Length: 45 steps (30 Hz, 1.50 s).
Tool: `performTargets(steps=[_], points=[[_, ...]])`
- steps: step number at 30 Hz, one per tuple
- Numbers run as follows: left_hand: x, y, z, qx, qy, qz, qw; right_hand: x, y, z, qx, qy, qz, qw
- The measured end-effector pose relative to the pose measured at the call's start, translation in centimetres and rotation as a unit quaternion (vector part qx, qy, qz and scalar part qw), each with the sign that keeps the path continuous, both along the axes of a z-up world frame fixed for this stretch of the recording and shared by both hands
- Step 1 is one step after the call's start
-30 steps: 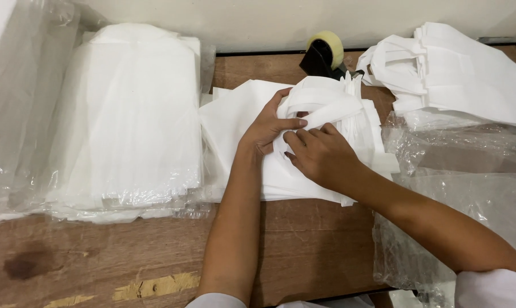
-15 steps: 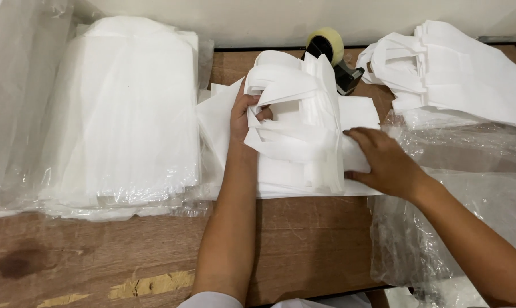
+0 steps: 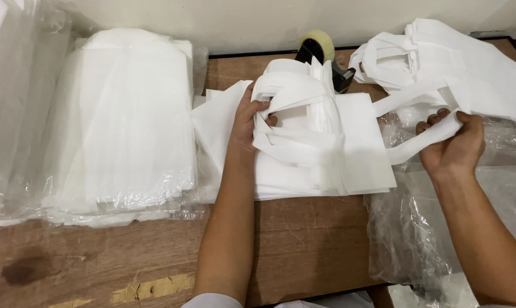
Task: Picking up individual white non-woven bags from a pile, straightening them, and stacking them neatly on a wooden table.
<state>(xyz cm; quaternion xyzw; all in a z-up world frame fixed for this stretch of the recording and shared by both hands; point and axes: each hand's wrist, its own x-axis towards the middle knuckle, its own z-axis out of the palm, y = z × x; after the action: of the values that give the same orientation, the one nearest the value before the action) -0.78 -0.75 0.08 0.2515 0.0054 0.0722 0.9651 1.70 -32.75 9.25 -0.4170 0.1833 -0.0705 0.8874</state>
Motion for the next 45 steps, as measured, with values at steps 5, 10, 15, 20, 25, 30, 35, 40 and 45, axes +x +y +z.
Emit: performTargets(steps=[5, 10, 15, 20, 25, 30, 35, 40, 45], points=[[-0.4, -0.6, 0.9, 0.024, 0.054, -0.022, 0.998, 0.4, 1.2, 1.5, 0.021, -0.028, -0.082, 0.996], [-0.8, -1.1, 1.6, 0.074, 0.076, -0.042, 0.993, -1.1, 7.3, 2.3, -0.236, -0.374, 0.132, 0.887], [-0.6, -0.9, -0.2, 0.116, -0.017, -0.093, 0.989, -5.3, 13.9, -0.2, -0.720, -0.380, 0.406, 0.416], [-1.4, -1.1, 0.5, 0.188, -0.051, -0.117, 0.974, -4.7, 14.5, -2.2, -0.759, -0.400, 0.442, 0.261], [-1.2, -1.5, 0.7, 0.202, -0.025, -0.106, 0.973, -6.1, 12.6, 1.2, -0.756, -0.411, 0.423, 0.283], [-2.0, -1.5, 2.4, 0.142, -0.036, -0.085, 0.986, -3.7, 8.0, 4.0, -0.675, -0.363, 0.271, 0.582], [-1.5, -3.8, 2.7, 0.196, -0.042, -0.049, 0.978, -2.3, 6.9, 4.4, -0.594, -0.129, 0.410, 0.680], [-2.1, -6.7, 4.5, 0.379, -0.015, -0.014, 0.925, -1.4, 6.7, 3.9, -0.586, -0.110, 0.448, 0.667], [-1.6, -7.0, 4.4, 0.537, 0.022, -0.004, 0.843, 2.4, 4.8, -0.5, -0.564, -0.134, 0.439, 0.687]])
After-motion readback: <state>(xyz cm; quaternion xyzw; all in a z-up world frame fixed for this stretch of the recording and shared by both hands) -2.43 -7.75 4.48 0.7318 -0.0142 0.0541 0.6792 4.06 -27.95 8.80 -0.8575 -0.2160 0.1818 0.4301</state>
